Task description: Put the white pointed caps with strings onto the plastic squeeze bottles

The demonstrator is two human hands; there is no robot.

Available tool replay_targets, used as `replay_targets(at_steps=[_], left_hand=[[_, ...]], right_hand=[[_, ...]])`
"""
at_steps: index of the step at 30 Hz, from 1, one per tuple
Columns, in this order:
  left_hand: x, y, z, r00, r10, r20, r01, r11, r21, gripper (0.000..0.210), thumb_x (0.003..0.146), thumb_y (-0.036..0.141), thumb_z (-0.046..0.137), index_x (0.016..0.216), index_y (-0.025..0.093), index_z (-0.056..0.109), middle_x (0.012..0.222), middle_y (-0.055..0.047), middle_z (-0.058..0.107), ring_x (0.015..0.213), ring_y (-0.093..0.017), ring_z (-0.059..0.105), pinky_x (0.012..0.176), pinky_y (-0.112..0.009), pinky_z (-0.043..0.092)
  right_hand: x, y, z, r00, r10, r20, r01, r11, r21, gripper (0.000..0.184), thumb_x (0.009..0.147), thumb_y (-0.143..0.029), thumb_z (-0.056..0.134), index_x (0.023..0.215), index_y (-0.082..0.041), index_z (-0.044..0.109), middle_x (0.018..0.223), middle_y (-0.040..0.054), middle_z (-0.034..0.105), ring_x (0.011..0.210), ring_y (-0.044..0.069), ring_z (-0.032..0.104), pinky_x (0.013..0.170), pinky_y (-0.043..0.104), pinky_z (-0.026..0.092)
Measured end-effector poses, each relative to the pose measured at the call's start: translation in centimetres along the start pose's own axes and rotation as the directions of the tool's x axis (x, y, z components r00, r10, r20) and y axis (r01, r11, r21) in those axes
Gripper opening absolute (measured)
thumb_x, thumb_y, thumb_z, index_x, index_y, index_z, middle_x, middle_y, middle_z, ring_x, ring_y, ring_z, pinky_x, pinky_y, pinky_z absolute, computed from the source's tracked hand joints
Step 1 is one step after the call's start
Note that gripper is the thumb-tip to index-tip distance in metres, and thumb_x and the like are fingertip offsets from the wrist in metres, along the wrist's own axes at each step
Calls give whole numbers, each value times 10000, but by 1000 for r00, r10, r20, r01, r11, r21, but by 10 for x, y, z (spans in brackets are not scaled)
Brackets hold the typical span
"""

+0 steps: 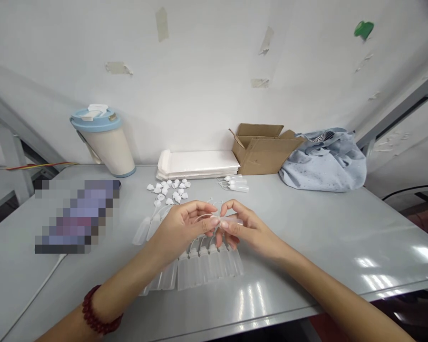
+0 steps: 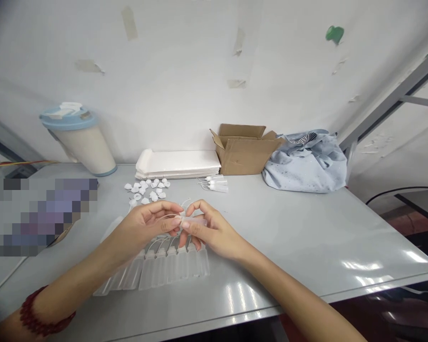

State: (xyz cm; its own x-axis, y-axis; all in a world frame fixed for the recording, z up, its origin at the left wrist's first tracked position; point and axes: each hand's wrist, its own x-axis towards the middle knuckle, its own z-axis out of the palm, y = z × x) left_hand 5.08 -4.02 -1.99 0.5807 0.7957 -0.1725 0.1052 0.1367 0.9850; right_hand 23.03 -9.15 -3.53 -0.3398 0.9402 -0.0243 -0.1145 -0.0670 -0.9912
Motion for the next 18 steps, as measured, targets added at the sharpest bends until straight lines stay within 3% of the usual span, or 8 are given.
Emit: replay_targets(at_steps=[7,12,15,18], left_hand=[[0,-1,-1,994,106,33,-105,994,-33,278,711,253,727,964,195,627,849,-7,640,843,-162,610,744,-279,507],[-1,4,1,995,95,20,-94,995,-17,262,698,264,741,930,196,639,932,-22,651,918,-178,606,754,-265,507],[-1,6,2,998,55,5,-55,997,56,247,767,375,677,945,206,646,870,-15,669,828,-171,621,731,-273,507],[-2,3,2,998,64,5,-64,978,196,290,844,453,557,778,190,660,727,-4,643,678,-153,601,661,-268,491]], right_hand=[[1,4,-2,1000,29,4,-29,999,-43,219,918,-408,497,920,-212,399,663,2,673,438,66,454,483,205,322],[-1,1,-1,1000,23,3,-23,998,-50,238,914,-431,495,926,-213,402,663,-1,665,445,73,457,489,213,325],[-1,0,-1,1000,14,-3,-14,999,-51,237,909,-432,501,926,-216,404,662,-3,661,453,78,460,498,219,332],[-2,0,-1,1000,2,2,-2,999,-38,241,902,-423,516,929,-214,400,668,-1,662,451,76,455,492,219,332]])
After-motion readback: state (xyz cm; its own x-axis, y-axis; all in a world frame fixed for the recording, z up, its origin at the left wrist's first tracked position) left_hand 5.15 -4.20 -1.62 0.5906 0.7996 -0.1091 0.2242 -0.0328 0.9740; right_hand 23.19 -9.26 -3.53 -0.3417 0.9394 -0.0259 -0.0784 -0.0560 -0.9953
